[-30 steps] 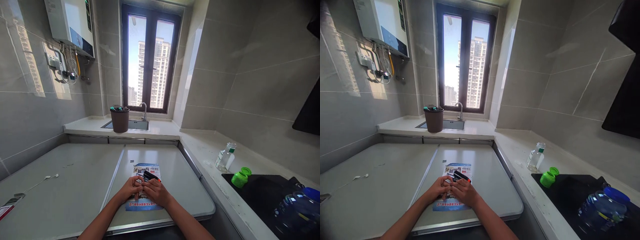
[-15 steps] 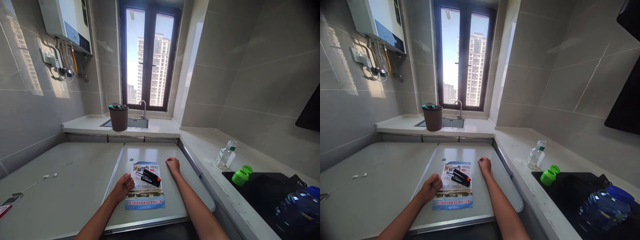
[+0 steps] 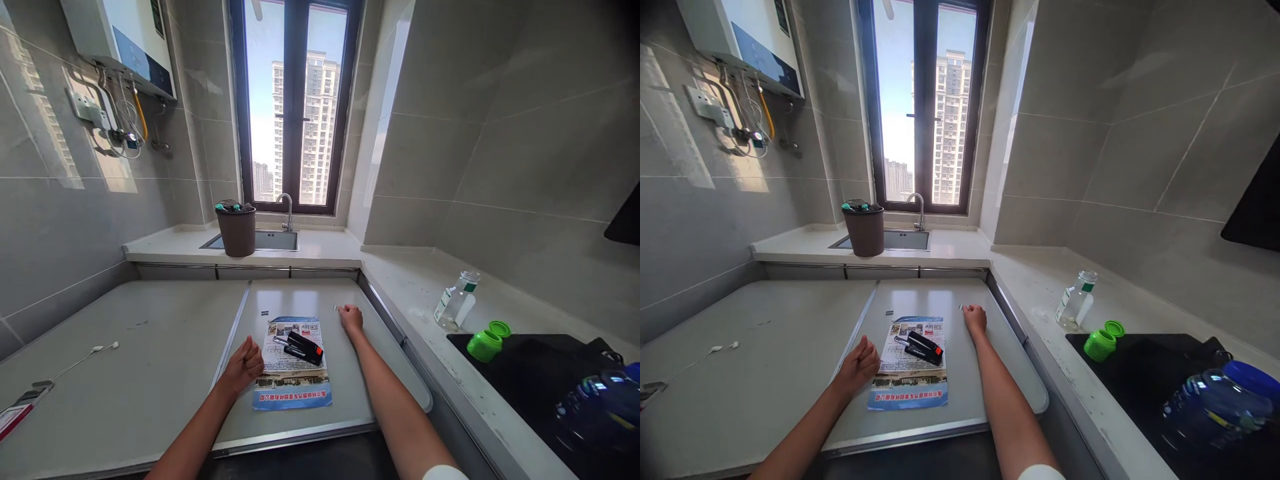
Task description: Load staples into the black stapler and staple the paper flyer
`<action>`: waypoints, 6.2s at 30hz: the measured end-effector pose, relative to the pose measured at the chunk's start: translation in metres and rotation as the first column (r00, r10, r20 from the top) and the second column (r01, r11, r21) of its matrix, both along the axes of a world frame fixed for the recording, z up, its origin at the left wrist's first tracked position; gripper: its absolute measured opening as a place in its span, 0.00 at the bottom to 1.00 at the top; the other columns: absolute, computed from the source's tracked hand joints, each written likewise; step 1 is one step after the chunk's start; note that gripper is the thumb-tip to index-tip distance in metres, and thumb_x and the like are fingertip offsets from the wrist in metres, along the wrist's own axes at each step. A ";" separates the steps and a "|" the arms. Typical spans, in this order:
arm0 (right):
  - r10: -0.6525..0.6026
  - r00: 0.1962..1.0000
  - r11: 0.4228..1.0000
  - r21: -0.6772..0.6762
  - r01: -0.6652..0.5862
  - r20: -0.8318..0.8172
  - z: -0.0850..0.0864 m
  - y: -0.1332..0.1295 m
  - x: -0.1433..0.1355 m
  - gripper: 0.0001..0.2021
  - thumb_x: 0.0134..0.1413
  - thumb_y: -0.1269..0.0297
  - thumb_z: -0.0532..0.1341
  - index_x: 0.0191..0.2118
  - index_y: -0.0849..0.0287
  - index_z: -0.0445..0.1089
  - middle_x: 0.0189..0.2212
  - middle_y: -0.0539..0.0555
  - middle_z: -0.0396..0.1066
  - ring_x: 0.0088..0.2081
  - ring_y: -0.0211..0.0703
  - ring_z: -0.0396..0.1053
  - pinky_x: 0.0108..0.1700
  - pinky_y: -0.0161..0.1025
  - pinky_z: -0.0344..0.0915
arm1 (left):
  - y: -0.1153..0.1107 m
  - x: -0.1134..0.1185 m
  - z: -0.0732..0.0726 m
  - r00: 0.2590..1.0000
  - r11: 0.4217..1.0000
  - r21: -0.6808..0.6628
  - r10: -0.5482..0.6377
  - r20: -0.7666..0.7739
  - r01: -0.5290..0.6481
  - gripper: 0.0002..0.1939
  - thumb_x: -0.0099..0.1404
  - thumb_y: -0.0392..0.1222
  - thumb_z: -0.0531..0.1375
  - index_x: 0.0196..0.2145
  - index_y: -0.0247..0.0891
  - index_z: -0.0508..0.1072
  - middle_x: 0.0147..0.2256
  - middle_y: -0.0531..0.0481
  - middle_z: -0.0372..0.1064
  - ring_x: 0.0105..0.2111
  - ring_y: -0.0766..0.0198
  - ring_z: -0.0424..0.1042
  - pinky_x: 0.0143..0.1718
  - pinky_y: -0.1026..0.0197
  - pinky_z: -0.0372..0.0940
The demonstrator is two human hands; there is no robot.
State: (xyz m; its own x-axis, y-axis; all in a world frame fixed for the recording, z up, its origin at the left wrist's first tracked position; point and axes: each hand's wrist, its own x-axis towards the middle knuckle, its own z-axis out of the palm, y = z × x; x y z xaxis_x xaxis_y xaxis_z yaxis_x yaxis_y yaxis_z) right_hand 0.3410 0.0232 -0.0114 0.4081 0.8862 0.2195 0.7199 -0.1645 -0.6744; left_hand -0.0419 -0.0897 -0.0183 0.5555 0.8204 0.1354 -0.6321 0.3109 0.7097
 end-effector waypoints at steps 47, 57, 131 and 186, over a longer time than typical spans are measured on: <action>0.937 0.349 0.347 0.229 -0.910 -0.033 0.007 -0.070 -0.064 0.38 0.43 0.34 0.75 0.52 0.56 0.71 0.46 0.54 0.69 0.44 0.47 0.65 0.49 0.42 0.64 | 0.100 0.001 -0.004 -0.136 0.534 0.834 0.844 -0.518 0.139 0.12 0.75 0.34 0.49 0.41 0.37 0.71 0.41 0.40 0.73 0.44 0.52 0.73 0.46 0.54 0.64; 0.872 0.479 0.445 0.249 -0.860 0.097 -0.006 -0.077 -0.069 0.26 0.54 0.65 0.69 0.60 0.56 0.72 0.55 0.61 0.76 0.56 0.58 0.74 0.61 0.54 0.68 | 0.051 0.029 0.004 0.305 0.589 0.808 0.771 -0.559 -0.007 0.21 0.79 0.59 0.44 0.39 0.42 0.65 0.39 0.45 0.70 0.40 0.53 0.71 0.47 0.51 0.67; 0.747 0.401 0.646 0.436 -0.627 -0.531 0.019 -0.065 -0.043 0.22 0.42 0.53 0.78 0.42 0.61 0.82 0.35 0.52 0.80 0.39 0.48 0.75 0.47 0.43 0.69 | 0.034 0.027 0.024 0.433 0.559 0.819 0.711 -0.553 0.128 0.13 0.70 0.50 0.63 0.41 0.42 0.83 0.45 0.46 0.82 0.48 0.53 0.80 0.56 0.50 0.71; 0.890 0.355 0.404 0.134 -0.905 -0.288 0.021 -0.056 0.011 0.20 0.48 0.53 0.76 0.48 0.54 0.84 0.42 0.56 0.79 0.45 0.50 0.75 0.50 0.45 0.68 | 0.049 0.021 -0.003 -0.136 0.621 0.759 0.784 -0.606 0.194 0.18 0.71 0.42 0.56 0.54 0.43 0.77 0.63 0.44 0.71 0.67 0.47 0.65 0.73 0.31 0.48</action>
